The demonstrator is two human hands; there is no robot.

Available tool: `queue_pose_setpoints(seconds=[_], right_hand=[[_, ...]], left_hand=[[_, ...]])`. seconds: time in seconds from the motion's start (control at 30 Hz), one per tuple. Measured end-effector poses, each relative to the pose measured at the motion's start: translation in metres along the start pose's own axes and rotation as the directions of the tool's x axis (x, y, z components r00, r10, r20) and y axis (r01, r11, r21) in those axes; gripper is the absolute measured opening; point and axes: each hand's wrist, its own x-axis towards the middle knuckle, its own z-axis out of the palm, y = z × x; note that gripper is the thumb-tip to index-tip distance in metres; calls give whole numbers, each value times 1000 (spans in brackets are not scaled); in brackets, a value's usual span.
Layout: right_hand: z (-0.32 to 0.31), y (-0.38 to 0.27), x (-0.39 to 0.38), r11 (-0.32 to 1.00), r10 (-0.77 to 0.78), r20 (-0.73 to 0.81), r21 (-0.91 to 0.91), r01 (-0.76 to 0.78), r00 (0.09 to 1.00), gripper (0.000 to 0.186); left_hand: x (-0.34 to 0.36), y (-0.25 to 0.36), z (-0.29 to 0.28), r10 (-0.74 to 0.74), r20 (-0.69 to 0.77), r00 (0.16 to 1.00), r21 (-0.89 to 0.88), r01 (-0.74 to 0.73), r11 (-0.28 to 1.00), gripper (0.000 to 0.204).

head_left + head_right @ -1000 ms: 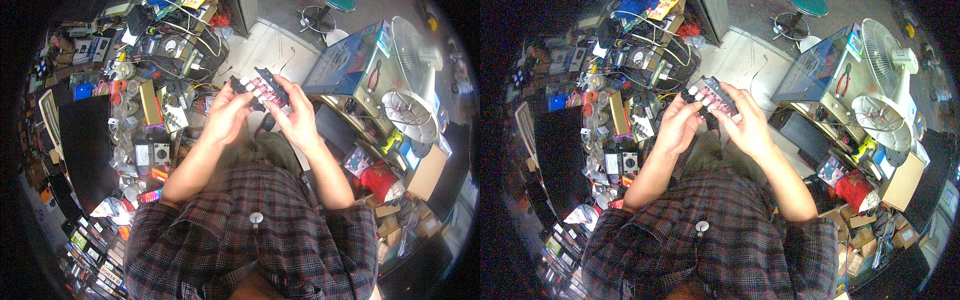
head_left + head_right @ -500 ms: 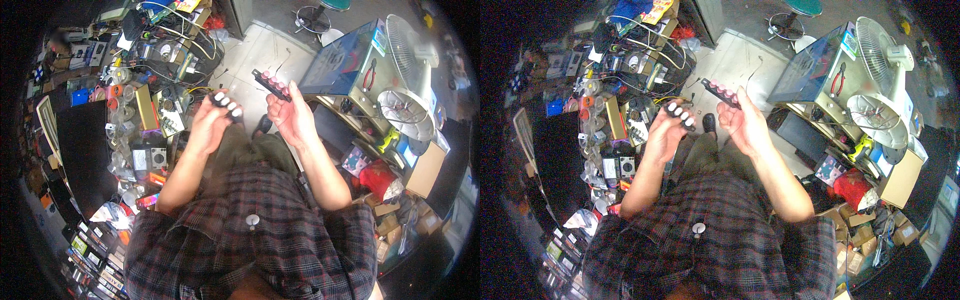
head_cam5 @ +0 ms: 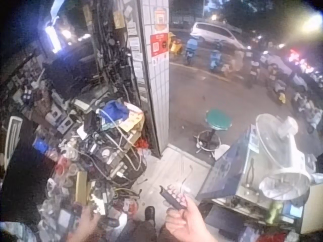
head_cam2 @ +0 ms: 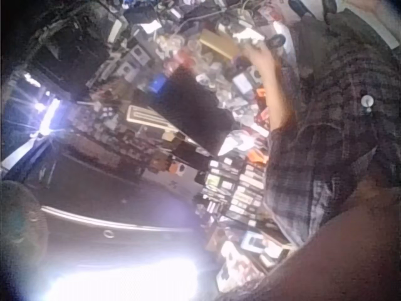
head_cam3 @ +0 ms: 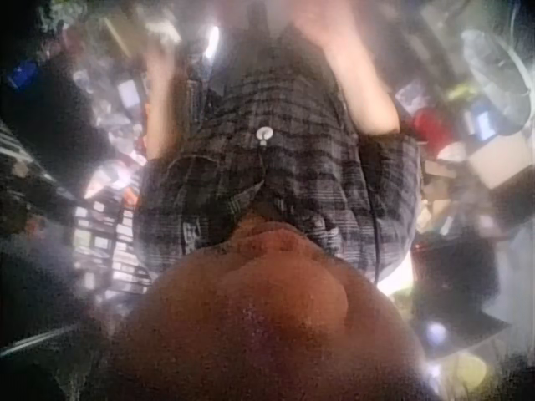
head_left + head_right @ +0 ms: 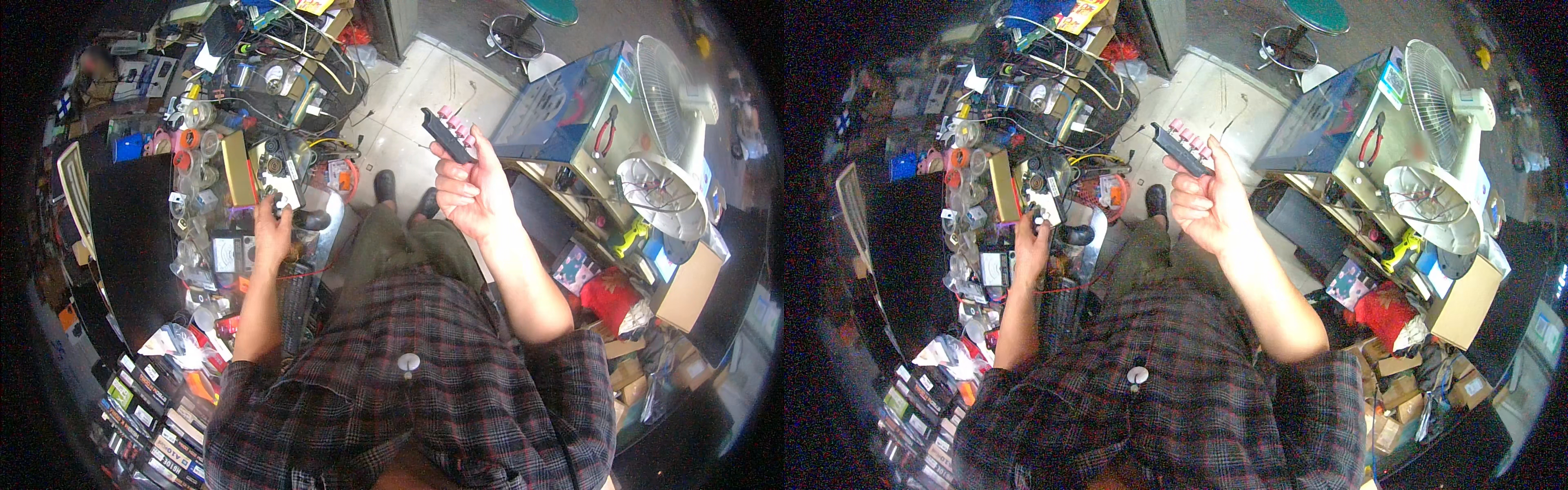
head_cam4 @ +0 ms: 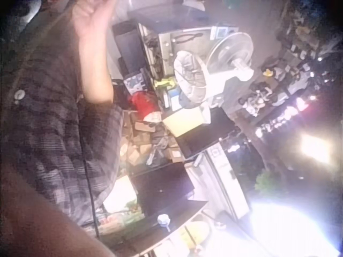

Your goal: The person repairs a ceiling fan by manipulating internal wiring and components. They use a power drill to remove and install parts, and pliers to strip and adjust wires, working within a cluttered workshop environment.

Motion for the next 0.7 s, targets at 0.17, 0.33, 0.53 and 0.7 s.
queue_pose_setpoints(seconds=[0.17,0.33,0.53,0.7], right_hand=[[5,2,1,1000,20,-34,-4,-20,999,70],[4,3,1,999,42,-26,-17,-42,999,69],[4,5,-1,999,39,15,-35,-38,999,64],[5,8,-2,997,23,-1,-73,-23,1000,64]], left_hand=[[-7,-21,-21,13,-81,997,180,2,984,54],[-2,-51,-25,55,-157,986,225,-18,974,51],[7,-55,-26,39,-98,994,323,-5,946,44],[15,-87,-21,32,-72,997,431,2,902,46]])
